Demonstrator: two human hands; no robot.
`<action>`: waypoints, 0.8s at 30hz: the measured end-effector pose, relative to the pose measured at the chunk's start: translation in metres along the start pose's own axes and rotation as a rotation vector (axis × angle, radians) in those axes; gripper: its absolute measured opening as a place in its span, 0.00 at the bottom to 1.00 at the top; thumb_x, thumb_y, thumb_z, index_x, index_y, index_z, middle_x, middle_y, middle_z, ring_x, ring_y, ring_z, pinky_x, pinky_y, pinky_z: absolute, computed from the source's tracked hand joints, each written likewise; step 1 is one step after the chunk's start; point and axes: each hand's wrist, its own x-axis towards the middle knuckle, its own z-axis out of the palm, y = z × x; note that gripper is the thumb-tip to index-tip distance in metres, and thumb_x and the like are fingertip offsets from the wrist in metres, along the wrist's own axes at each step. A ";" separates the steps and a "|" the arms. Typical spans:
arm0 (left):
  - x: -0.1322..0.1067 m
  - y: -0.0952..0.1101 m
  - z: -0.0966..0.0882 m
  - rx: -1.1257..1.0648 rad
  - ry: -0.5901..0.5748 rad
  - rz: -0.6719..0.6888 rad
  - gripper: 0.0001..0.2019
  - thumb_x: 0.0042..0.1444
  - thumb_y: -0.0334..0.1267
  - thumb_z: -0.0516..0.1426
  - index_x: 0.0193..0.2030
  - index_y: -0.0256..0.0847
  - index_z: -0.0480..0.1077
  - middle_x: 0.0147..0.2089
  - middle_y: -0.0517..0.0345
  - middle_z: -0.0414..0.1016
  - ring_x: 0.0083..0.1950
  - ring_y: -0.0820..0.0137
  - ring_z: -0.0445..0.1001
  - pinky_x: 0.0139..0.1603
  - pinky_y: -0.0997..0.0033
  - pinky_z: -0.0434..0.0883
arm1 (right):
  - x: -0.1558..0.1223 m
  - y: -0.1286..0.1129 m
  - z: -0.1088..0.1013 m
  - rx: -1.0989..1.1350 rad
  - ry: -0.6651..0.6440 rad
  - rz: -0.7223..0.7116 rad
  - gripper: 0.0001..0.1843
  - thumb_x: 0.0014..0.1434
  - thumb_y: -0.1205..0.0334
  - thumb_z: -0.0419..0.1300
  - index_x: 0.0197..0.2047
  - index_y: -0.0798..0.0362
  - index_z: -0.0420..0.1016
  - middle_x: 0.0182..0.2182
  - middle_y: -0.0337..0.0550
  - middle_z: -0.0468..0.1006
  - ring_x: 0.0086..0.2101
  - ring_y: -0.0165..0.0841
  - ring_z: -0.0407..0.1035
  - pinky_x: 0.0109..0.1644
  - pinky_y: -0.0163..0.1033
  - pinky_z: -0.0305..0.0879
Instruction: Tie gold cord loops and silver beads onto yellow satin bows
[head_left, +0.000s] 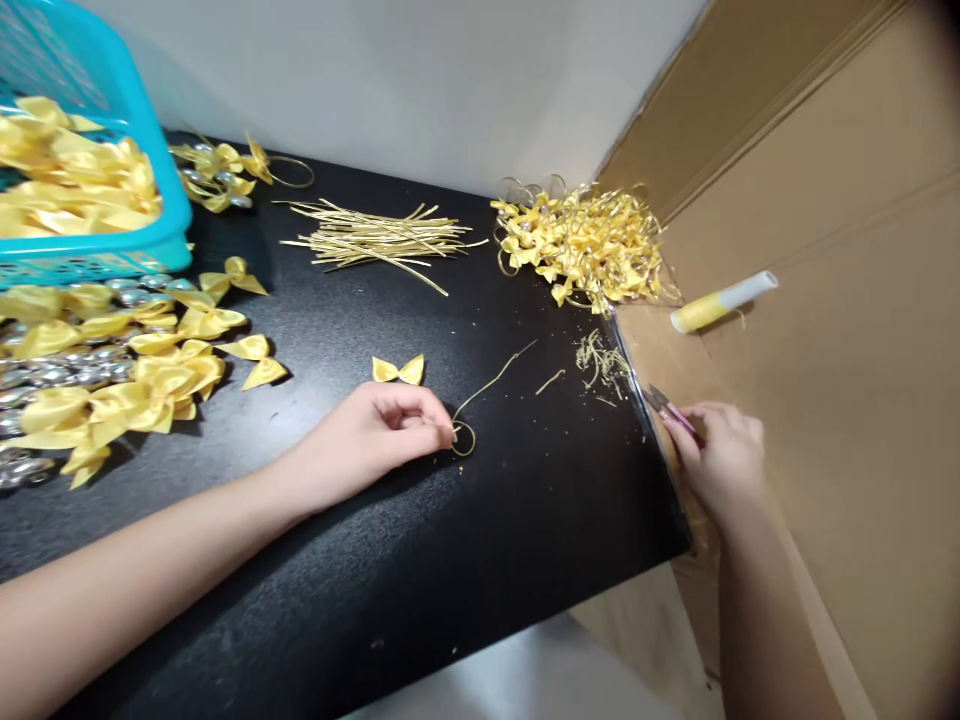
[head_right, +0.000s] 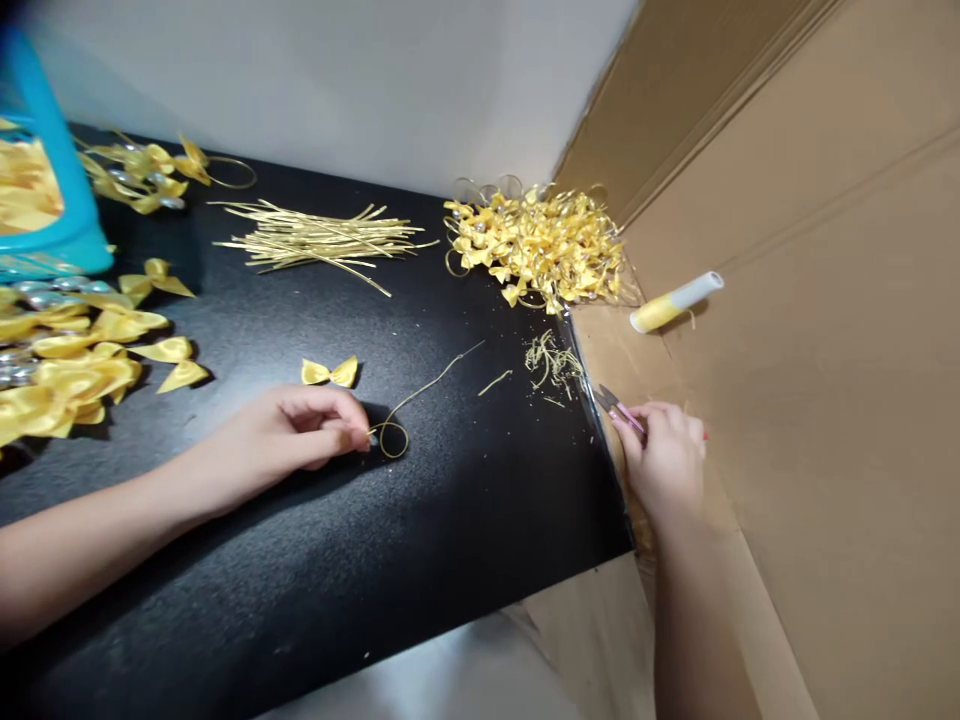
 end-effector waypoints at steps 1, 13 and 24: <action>0.000 0.000 0.000 -0.006 -0.003 0.004 0.10 0.45 0.42 0.61 0.24 0.36 0.72 0.18 0.65 0.62 0.21 0.80 0.56 0.21 0.82 0.53 | 0.000 0.001 0.001 0.016 0.008 0.002 0.20 0.63 0.45 0.52 0.35 0.53 0.75 0.37 0.51 0.77 0.41 0.45 0.68 0.48 0.50 0.59; -0.001 -0.005 0.002 -0.075 0.007 0.045 0.08 0.47 0.38 0.61 0.24 0.36 0.71 0.16 0.69 0.57 0.20 0.81 0.53 0.21 0.81 0.51 | -0.009 -0.153 -0.036 0.941 -0.250 0.008 0.05 0.67 0.57 0.52 0.38 0.47 0.61 0.26 0.33 0.75 0.28 0.30 0.72 0.34 0.36 0.66; -0.002 -0.006 0.003 -0.061 0.034 0.074 0.10 0.47 0.42 0.59 0.26 0.36 0.72 0.23 0.62 0.62 0.25 0.77 0.56 0.25 0.77 0.52 | -0.023 -0.209 -0.021 0.955 -0.392 -0.079 0.17 0.69 0.57 0.46 0.33 0.52 0.69 0.23 0.34 0.67 0.24 0.25 0.61 0.29 0.31 0.54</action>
